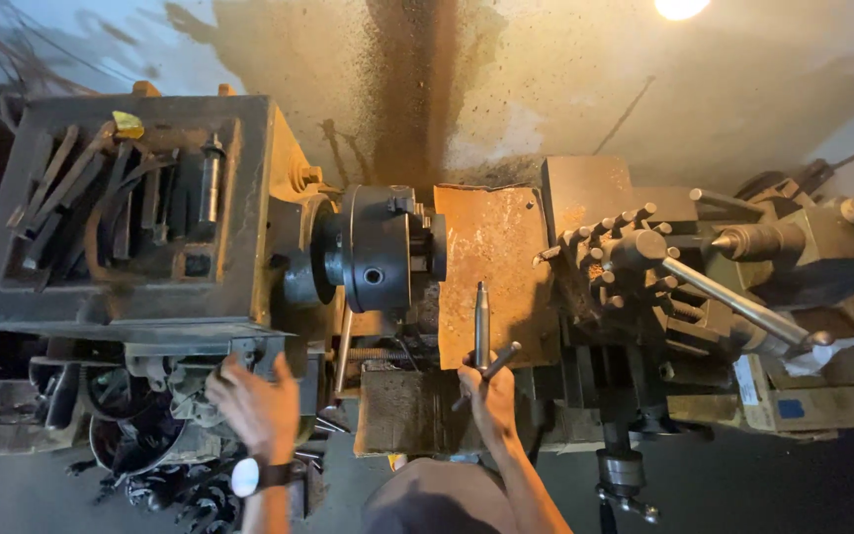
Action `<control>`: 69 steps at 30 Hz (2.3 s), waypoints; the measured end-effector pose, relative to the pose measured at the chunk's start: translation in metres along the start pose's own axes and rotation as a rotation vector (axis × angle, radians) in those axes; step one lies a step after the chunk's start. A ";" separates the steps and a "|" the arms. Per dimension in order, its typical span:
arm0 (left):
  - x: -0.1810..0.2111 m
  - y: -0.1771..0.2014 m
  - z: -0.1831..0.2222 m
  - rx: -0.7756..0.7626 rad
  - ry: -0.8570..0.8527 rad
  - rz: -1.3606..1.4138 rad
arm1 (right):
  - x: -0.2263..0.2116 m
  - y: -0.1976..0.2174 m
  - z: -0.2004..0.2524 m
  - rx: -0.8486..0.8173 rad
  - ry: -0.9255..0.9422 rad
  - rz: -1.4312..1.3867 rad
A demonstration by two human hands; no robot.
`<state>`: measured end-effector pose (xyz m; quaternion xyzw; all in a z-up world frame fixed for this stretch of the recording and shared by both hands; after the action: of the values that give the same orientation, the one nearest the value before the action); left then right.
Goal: Using a metal lathe to machine a cylindrical metal component in a workshop.
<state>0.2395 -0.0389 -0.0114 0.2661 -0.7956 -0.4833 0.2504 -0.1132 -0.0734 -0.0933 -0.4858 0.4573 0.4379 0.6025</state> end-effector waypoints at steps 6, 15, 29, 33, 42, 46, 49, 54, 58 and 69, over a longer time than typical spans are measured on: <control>-0.100 -0.110 0.004 -0.310 0.110 -0.083 | -0.027 -0.014 0.009 -0.028 0.016 -0.069; -0.099 -0.172 0.020 -0.292 0.037 0.063 | -0.026 -0.010 0.016 -0.020 -0.032 -0.058; -0.086 -0.109 0.022 -0.350 0.040 0.258 | -0.014 -0.005 0.022 -0.009 -0.025 -0.077; -0.100 -0.111 0.025 -0.251 -0.186 0.182 | -0.004 -0.003 0.024 -0.018 -0.020 -0.122; 0.002 -0.015 0.061 -0.274 -0.108 0.623 | -0.006 -0.001 0.026 -0.015 -0.046 -0.069; 0.053 0.008 0.083 -0.362 -0.218 0.762 | 0.007 0.009 0.023 0.010 -0.050 -0.013; 0.084 0.027 0.088 -0.678 -0.084 0.888 | 0.012 0.014 0.021 0.013 -0.051 0.075; 0.111 0.038 0.097 -0.834 -0.098 0.984 | 0.015 0.019 0.021 0.031 -0.032 0.082; 0.115 0.036 0.099 -0.906 -0.070 1.006 | 0.007 0.018 0.022 0.038 -0.051 0.100; 0.101 0.018 0.105 -0.993 -0.004 0.972 | -0.011 0.011 0.025 0.040 -0.091 0.083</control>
<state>0.0928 -0.0323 -0.0237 -0.2675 -0.5097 -0.6234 0.5291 -0.1224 -0.0478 -0.0822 -0.4337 0.4579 0.4752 0.6136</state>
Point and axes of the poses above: each hand's wrist, its own z-axis away from the middle knuckle, its own y-axis out of the back of the hand, x = y × z, the point moved 6 cm from there along -z, towards the middle knuckle, and after that the axes turned 14 degrees about y, right-handed, at the moved point
